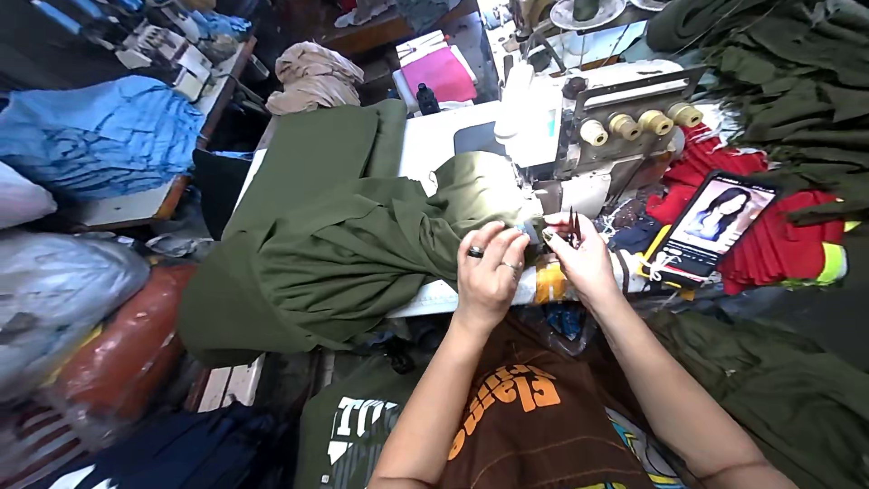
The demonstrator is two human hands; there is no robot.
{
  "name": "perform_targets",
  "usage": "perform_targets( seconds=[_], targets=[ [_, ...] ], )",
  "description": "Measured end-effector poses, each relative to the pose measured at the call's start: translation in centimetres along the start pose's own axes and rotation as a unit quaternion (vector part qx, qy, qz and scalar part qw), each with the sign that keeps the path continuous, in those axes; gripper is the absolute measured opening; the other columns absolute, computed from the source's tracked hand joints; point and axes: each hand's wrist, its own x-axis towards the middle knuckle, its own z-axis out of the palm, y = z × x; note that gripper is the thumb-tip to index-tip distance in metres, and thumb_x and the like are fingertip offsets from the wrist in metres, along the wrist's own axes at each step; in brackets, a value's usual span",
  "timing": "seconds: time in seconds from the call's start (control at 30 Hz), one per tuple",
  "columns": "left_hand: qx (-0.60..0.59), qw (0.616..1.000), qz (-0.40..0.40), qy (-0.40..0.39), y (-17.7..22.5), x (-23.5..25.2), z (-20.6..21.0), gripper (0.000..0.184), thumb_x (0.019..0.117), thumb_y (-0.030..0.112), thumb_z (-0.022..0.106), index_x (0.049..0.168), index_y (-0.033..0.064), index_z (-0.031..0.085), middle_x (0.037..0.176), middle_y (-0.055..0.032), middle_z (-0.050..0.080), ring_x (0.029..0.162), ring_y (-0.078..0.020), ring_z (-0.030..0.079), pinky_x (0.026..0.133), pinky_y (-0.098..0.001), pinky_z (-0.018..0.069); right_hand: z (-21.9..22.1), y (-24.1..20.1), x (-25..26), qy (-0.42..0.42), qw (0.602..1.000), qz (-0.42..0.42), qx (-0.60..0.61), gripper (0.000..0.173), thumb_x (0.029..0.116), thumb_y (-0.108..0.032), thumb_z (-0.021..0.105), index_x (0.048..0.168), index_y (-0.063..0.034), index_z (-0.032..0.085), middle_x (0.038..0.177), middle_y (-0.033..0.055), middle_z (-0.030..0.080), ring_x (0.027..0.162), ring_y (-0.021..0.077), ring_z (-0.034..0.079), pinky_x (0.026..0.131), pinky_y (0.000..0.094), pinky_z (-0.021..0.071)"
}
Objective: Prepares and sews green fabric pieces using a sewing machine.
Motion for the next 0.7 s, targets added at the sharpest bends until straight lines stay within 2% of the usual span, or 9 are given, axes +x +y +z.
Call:
perform_targets(
  seconds=[0.03, 0.07, 0.13, 0.2, 0.27, 0.3, 0.37, 0.5, 0.7],
  targets=[
    [0.001, 1.0, -0.006, 0.01, -0.4, 0.8, -0.2, 0.011, 0.0914, 0.008, 0.073, 0.102, 0.0086, 0.078, 0.11, -0.0084, 0.075, 0.115, -0.0269, 0.066, 0.103, -0.0452, 0.0487, -0.1, 0.5, 0.3, -0.014, 1.0, -0.001, -0.024, 0.032, 0.0954, -0.011, 0.071, 0.127, -0.0096, 0.063, 0.109, 0.005, 0.069, 0.09, 0.0101, 0.067, 0.078, 0.0303, 0.0566],
    [0.001, 1.0, -0.007, 0.019, -0.9, 1.6, -0.4, 0.012, 0.0916, 0.008, 0.074, 0.103, 0.008, 0.078, 0.11, -0.009, 0.075, 0.114, -0.0275, 0.066, 0.103, -0.0454, 0.0494, -0.2, 0.8, 0.3, -0.035, 0.999, 0.014, -0.026, 0.033, 0.0938, -0.01, 0.072, 0.125, -0.0058, 0.064, 0.107, 0.0067, 0.069, 0.089, 0.01, 0.066, 0.079, 0.03, 0.0567],
    [-0.003, 0.999, -0.01, 0.035, -1.8, 3.3, -0.6, 0.012, 0.0905, 0.005, 0.073, 0.102, 0.0053, 0.078, 0.11, -0.0108, 0.075, 0.115, -0.0286, 0.066, 0.102, -0.0442, 0.0512, -0.1, 1.4, 0.0, -0.066, 0.997, 0.042, -0.018, 0.022, 0.092, -0.009, 0.073, 0.111, -0.0001, 0.068, 0.089, 0.0051, 0.068, 0.074, 0.0052, 0.062, 0.068, 0.0232, 0.0539],
    [-0.009, 0.999, -0.033, 0.035, -2.7, 4.9, -0.1, 0.012, 0.0895, 0.001, 0.073, 0.1, 0.0027, 0.077, 0.109, -0.0118, 0.075, 0.114, -0.0273, 0.068, 0.101, -0.0407, 0.054, -0.3, 1.6, -0.6, -0.078, 0.995, 0.056, -0.006, 0.018, 0.093, -0.011, 0.071, 0.107, -0.0001, 0.069, 0.085, 0.0025, 0.067, 0.069, 0.0016, 0.06, 0.064, 0.019, 0.0506],
    [-0.008, 0.996, -0.085, -0.004, -3.8, 5.6, 1.2, 0.01, 0.0896, 0.003, 0.071, 0.097, 0.0025, 0.077, 0.102, -0.0121, 0.077, 0.104, -0.025, 0.072, 0.089, -0.039, 0.0564, -0.5, 1.5, -0.9, -0.071, 0.995, 0.068, 0.018, 0.018, 0.093, -0.009, 0.071, 0.107, 0.0003, 0.068, 0.084, 0.0017, 0.066, 0.068, 0.0009, 0.059, 0.062, 0.0179, 0.0493],
    [-0.017, 0.992, -0.115, -0.039, -4.5, 5.7, 2.0, 0.01, 0.091, 0.004, 0.069, 0.096, 0.0013, 0.077, 0.1, -0.0137, 0.077, 0.099, -0.0262, 0.073, 0.086, -0.0412, 0.0567, -0.6, 1.5, -1.0, -0.068, 0.995, 0.072, 0.028, 0.017, 0.093, -0.009, 0.071, 0.108, 0.0001, 0.068, 0.084, 0.0015, 0.066, 0.066, 0.001, 0.058, 0.06, 0.0177, 0.0481],
    [-0.042, 0.982, -0.157, -0.096, -5.8, 5.6, 3.6, 0.015, 0.0944, 0.007, 0.065, 0.098, 0.0015, 0.078, 0.102, -0.0144, 0.077, 0.101, -0.0264, 0.073, 0.089, -0.044, 0.0573, -0.7, 1.4, -1.1, -0.067, 0.994, 0.075, 0.048, 0.017, 0.0928, -0.009, 0.071, 0.108, -0.0005, 0.068, 0.083, 0.0008, 0.065, 0.063, 0.0012, 0.056, 0.057, 0.0172, 0.0467],
    [-0.061, 0.985, -0.137, -0.089, -5.8, 5.2, 4.9, 0.014, 0.0937, 0.005, 0.065, 0.099, 0.0024, 0.078, 0.104, -0.0138, 0.077, 0.103, -0.0249, 0.073, 0.093, -0.0409, 0.0566, -1.1, 0.9, -1.6, -0.065, 0.99, 0.1, 0.08, 0.017, 0.0924, -0.007, 0.071, 0.108, -0.001, 0.067, 0.081, -0.0016, 0.064, 0.055, -0.0004, 0.051, 0.05, 0.0159, 0.0425],
    [-0.062, 0.989, -0.114, -0.066, -5.7, 4.6, 5.3, 0.012, 0.0911, 0.003, 0.068, 0.096, 0.0009, 0.078, 0.102, -0.0145, 0.077, 0.102, -0.0255, 0.073, 0.092, -0.0394, 0.0571, -1.2, 0.9, -2.1, -0.07, 0.984, 0.12, 0.11, 0.016, 0.0931, -0.005, 0.069, 0.108, -0.0024, 0.065, 0.077, -0.003, 0.063, 0.05, -0.0001, 0.046, 0.046, 0.0159, 0.0395]
  ],
)
